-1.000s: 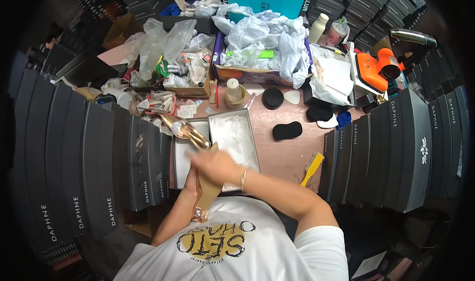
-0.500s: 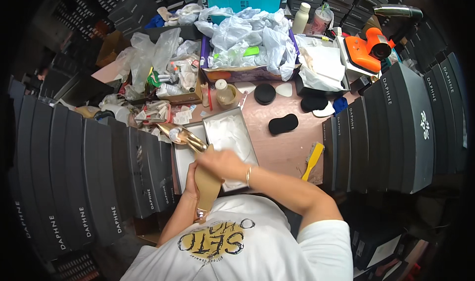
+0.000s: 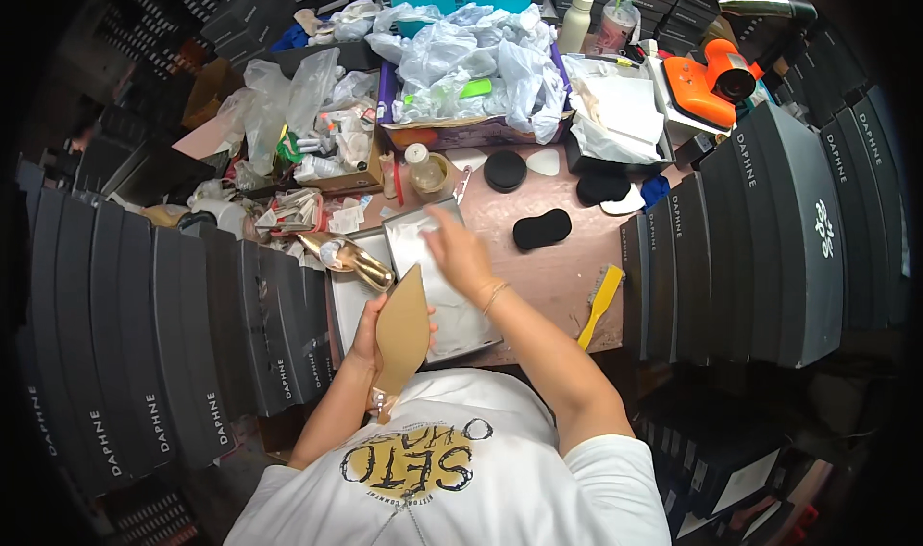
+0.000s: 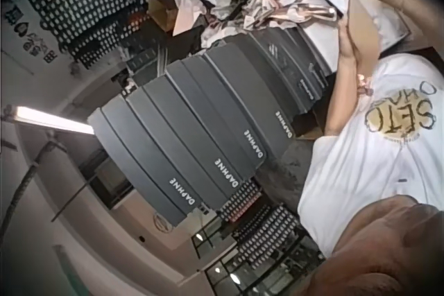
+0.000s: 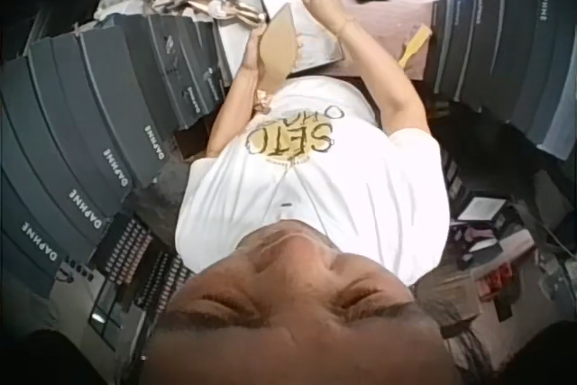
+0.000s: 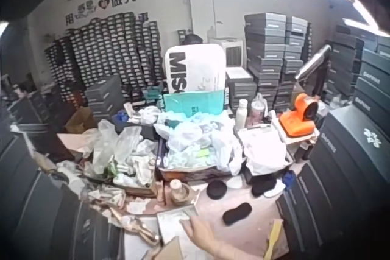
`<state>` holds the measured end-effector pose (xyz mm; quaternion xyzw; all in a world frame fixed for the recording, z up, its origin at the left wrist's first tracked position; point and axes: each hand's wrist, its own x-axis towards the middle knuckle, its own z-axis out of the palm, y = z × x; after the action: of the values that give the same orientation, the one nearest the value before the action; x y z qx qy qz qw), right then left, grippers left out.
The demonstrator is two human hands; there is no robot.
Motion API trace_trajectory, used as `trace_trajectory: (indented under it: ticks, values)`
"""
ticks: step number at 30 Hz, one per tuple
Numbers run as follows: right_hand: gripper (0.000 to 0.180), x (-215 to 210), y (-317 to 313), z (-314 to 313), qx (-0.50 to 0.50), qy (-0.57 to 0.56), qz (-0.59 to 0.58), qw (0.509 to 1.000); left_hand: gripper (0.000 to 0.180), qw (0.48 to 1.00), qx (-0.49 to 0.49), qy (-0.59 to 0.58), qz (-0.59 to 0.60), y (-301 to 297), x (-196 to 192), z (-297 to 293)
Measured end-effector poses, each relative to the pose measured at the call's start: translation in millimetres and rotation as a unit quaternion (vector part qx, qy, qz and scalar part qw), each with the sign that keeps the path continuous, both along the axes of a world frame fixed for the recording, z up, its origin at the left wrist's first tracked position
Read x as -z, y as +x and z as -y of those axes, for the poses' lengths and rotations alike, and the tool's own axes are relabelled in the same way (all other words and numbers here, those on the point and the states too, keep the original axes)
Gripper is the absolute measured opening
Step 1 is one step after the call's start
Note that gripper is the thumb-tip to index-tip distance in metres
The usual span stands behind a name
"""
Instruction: Inspecting pairs of high-heeled shoes and packing them into boxes with tissue paper.
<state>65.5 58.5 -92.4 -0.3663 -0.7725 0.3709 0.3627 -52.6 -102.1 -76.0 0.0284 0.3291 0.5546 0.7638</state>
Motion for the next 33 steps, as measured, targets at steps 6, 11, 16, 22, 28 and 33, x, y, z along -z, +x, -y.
trace_trajectory:
  ticks: [6,11,16,22,28,33]
  values:
    - [0.029,28.6,50.7,-44.6,0.076,-0.072,0.041,0.994,0.055,0.989,-0.143,0.003,-0.036,-38.6,-2.7,-62.4]
    - [0.026,33.2,61.1,-32.9,0.031,-0.190,-0.047,0.980,0.046,0.953,-0.301,-0.034,-0.025,-36.0,12.7,-67.8]
    - [0.038,42.4,70.1,-25.0,0.004,-0.392,-0.067,0.917,0.045,0.936,-0.347,-0.052,-0.032,-35.2,9.2,-55.4]
    - [0.089,15.2,75.0,14.9,-0.145,-0.352,-0.051,0.923,0.041,0.890,-0.452,-0.020,-0.060,-32.5,-4.7,-41.9]
    - [0.068,-18.7,67.2,110.2,-0.257,-0.485,-0.164,0.820,0.051,0.950,-0.286,-0.058,-0.109,20.0,-1.6,-27.2]
    - [0.029,-7.9,108.9,29.8,-0.349,-0.297,0.122,0.880,0.030,0.961,-0.191,-0.063,-0.188,47.7,9.3,7.5]
